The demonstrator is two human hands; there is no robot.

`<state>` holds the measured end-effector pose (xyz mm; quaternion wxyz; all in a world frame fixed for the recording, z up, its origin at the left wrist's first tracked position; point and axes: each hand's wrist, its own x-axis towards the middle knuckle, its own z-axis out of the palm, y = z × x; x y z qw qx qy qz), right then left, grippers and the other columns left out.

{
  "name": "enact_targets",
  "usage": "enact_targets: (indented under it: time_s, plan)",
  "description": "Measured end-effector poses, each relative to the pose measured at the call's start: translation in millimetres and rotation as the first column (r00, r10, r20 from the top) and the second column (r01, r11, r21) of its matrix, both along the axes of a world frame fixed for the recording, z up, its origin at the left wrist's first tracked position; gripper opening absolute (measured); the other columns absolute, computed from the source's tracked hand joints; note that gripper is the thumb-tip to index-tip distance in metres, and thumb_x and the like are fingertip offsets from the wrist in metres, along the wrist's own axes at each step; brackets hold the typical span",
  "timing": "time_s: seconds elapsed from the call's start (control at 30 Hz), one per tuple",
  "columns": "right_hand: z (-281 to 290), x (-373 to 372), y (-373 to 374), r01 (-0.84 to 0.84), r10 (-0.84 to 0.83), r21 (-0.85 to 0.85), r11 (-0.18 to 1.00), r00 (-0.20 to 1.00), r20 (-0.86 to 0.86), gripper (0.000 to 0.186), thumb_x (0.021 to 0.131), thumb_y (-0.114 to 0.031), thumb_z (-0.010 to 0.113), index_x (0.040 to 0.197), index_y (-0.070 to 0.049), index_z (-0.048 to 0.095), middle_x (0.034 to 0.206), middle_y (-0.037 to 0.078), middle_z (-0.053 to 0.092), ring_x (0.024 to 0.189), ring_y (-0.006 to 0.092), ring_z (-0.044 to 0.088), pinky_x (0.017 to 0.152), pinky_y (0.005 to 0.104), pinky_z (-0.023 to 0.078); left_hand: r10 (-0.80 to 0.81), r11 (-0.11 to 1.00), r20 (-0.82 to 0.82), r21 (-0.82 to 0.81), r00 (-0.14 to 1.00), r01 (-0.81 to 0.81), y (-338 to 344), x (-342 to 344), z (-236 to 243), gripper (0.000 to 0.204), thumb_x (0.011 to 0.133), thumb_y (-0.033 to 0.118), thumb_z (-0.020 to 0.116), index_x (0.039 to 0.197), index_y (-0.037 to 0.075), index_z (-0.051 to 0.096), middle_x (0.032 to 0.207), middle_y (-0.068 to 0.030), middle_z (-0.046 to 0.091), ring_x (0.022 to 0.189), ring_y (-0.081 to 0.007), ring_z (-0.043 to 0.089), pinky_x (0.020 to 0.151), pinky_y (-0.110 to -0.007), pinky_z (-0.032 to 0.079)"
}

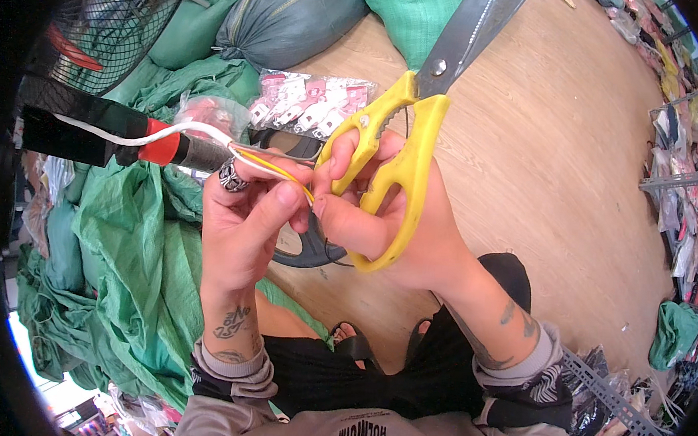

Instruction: The person strips and twists electrical wires, cuts them with scissors, and prepares them for connection. The person handles a white cable and a black wire, using yellow-handled scissors to trim the wires.

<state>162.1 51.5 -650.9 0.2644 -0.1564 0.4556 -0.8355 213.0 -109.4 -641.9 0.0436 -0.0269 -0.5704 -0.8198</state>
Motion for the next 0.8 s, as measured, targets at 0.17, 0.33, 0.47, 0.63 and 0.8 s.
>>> enact_targets:
  time_s: [0.17, 0.33, 0.47, 0.63, 0.8]
  plan:
    - [1, 2, 5, 0.031, -0.031, -0.017, 0.999, 0.999, 0.013, 0.025, 0.081, -0.008, 0.068, 0.096, -0.007, 0.048, 0.083, 0.004, 0.056, 0.075, 0.0110, 0.055, 0.065, 0.0254, 0.044, 0.154, 0.981, -0.099, 0.133, 0.983, -0.141, -1, 3, -2, 0.015, 0.089, -0.001, 0.061, 0.104, -0.002, 0.061, 0.091, -0.0106, 0.065, 0.072, -0.0140, 0.063, 0.064, -0.026, 0.052]
    - [-18, 43, 2, 0.056, -0.056, 0.024, 0.998, 0.998, 0.007, 0.046, 0.079, -0.042, 0.074, 0.095, -0.006, 0.050, 0.079, 0.004, 0.053, 0.071, 0.0106, 0.052, 0.061, 0.0256, 0.042, 0.370, 0.862, -0.248, 0.452, 0.896, -0.230, 10, -2, 18, 0.018, 0.093, 0.008, 0.058, 0.110, 0.001, 0.058, 0.095, -0.0115, 0.064, 0.074, -0.0174, 0.064, 0.071, -0.029, 0.054]
    - [-37, 72, -1, 0.116, -0.009, 0.243, 0.963, 0.916, -0.400, 0.054, 0.075, -0.049, 0.076, 0.092, -0.003, 0.053, 0.071, 0.004, 0.051, 0.059, 0.0138, 0.049, 0.053, 0.0275, 0.040, 0.452, 0.794, -0.218, 0.539, 0.865, -0.279, 23, 1, 31, 0.019, 0.094, 0.010, 0.056, 0.112, 0.002, 0.055, 0.095, -0.0120, 0.063, 0.081, -0.0196, 0.065, 0.074, -0.031, 0.055]
    - [-19, 65, 1, 0.168, 0.056, 0.323, 0.931, 0.810, -0.583, 0.054, 0.068, -0.045, 0.081, 0.084, -0.002, 0.053, 0.067, 0.007, 0.048, 0.054, 0.0212, 0.048, 0.050, 0.0308, 0.038, 0.527, 0.778, -0.186, 0.499, 0.829, -0.382, 39, 6, 43, 0.018, 0.095, 0.010, 0.056, 0.112, 0.004, 0.052, 0.098, -0.0117, 0.060, 0.083, -0.0194, 0.063, 0.074, -0.032, 0.055]
    - [-13, 72, 7, 0.095, 0.130, 0.374, 0.923, 0.835, -0.535, 0.051, 0.065, -0.040, 0.083, 0.083, -0.004, 0.053, 0.067, 0.007, 0.047, 0.055, 0.0253, 0.049, 0.052, 0.0334, 0.039, 0.570, 0.794, -0.274, 0.428, 0.775, -0.433, 47, 5, 45, 0.017, 0.095, 0.007, 0.054, 0.111, 0.006, 0.050, 0.096, -0.0122, 0.056, 0.079, -0.0176, 0.058, 0.068, -0.029, 0.051]
